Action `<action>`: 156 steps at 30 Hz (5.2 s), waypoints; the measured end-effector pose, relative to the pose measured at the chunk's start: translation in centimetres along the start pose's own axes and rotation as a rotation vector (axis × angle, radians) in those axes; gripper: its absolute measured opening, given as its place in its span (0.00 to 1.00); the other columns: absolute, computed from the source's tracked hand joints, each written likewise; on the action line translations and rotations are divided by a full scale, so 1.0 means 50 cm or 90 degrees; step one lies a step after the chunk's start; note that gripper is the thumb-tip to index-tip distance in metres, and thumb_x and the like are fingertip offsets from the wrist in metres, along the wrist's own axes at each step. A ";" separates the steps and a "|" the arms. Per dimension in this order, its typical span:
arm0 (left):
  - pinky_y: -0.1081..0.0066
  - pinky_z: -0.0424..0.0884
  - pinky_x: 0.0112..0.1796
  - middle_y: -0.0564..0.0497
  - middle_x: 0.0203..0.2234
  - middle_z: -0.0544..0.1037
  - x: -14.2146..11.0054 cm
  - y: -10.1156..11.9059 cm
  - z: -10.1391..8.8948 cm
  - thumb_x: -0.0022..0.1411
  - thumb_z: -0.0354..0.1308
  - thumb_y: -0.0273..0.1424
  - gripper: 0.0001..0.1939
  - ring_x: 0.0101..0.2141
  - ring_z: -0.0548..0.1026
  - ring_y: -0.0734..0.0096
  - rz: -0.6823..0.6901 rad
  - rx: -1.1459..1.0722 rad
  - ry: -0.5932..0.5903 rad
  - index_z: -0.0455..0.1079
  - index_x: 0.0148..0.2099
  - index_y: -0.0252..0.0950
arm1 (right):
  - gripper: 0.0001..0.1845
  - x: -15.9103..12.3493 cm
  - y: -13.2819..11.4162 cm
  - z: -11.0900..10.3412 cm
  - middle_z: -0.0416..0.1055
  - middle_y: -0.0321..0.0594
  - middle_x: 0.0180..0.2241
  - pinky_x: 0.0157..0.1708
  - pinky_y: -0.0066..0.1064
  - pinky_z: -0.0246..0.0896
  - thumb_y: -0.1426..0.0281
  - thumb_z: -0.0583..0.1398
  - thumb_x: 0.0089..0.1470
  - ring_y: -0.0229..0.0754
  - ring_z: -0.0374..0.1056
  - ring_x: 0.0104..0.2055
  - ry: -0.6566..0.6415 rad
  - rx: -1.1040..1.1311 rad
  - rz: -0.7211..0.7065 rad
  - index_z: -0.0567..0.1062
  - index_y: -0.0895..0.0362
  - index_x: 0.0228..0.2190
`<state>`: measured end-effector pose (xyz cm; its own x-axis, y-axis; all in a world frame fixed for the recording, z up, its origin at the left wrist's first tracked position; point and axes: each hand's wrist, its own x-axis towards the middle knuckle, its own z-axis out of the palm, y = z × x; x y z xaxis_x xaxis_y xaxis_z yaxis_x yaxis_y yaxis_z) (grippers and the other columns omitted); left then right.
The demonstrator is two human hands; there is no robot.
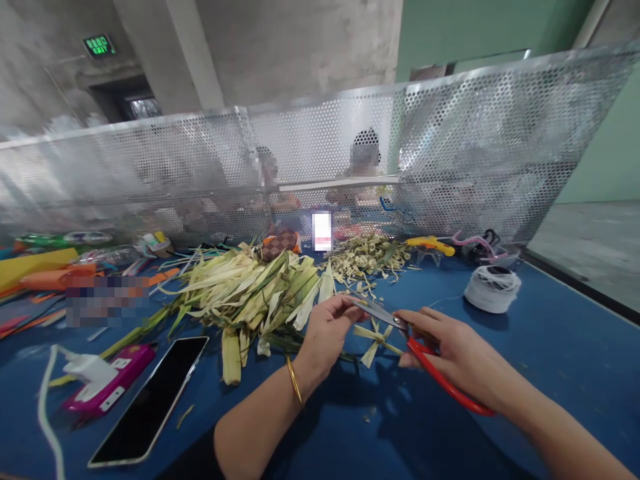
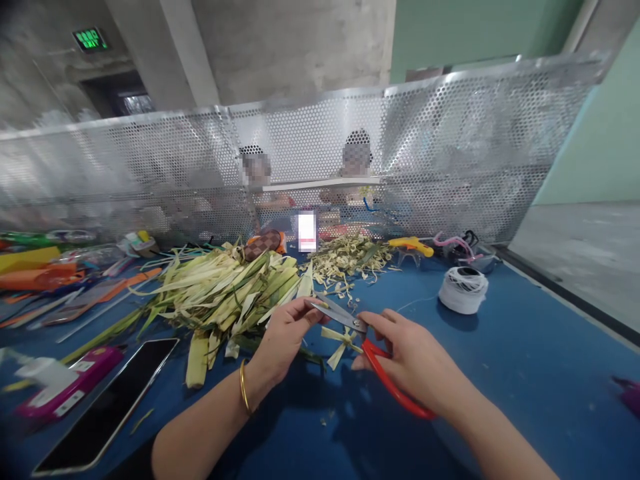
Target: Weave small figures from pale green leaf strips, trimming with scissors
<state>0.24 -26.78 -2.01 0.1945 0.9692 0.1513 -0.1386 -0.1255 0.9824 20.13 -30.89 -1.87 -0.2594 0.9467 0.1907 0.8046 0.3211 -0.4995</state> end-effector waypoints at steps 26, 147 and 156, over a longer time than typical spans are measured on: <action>0.72 0.65 0.36 0.52 0.24 0.75 0.009 0.000 -0.009 0.51 0.61 0.34 0.08 0.29 0.70 0.72 -0.011 0.055 0.003 0.71 0.27 0.34 | 0.26 0.000 -0.003 0.012 0.71 0.42 0.37 0.37 0.34 0.64 0.53 0.60 0.50 0.44 0.69 0.34 -0.007 0.039 0.022 0.72 0.52 0.47; 0.83 0.71 0.21 0.52 0.21 0.70 0.155 0.007 -0.061 0.63 0.50 0.20 0.10 0.14 0.62 0.87 -0.433 -0.277 -0.061 0.65 0.28 0.28 | 0.31 -0.068 0.048 0.006 0.73 0.51 0.40 0.35 0.33 0.58 0.78 0.54 0.44 0.50 0.70 0.40 -0.145 -0.247 0.165 0.66 0.59 0.52; 0.81 0.72 0.22 0.52 0.20 0.70 0.141 0.005 -0.056 0.63 0.50 0.20 0.09 0.15 0.64 0.86 -0.436 -0.274 -0.078 0.66 0.30 0.28 | 0.39 -0.052 0.091 -0.032 0.74 0.37 0.32 0.27 0.26 0.59 0.72 0.60 0.42 0.41 0.69 0.30 -0.170 0.101 0.295 0.61 0.54 0.58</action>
<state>-1.14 -19.36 -1.00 0.4731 0.7684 -0.4309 -0.3070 0.6023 0.7369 25.31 -31.94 -3.30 -0.0410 0.9561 -0.2900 0.7816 -0.1501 -0.6055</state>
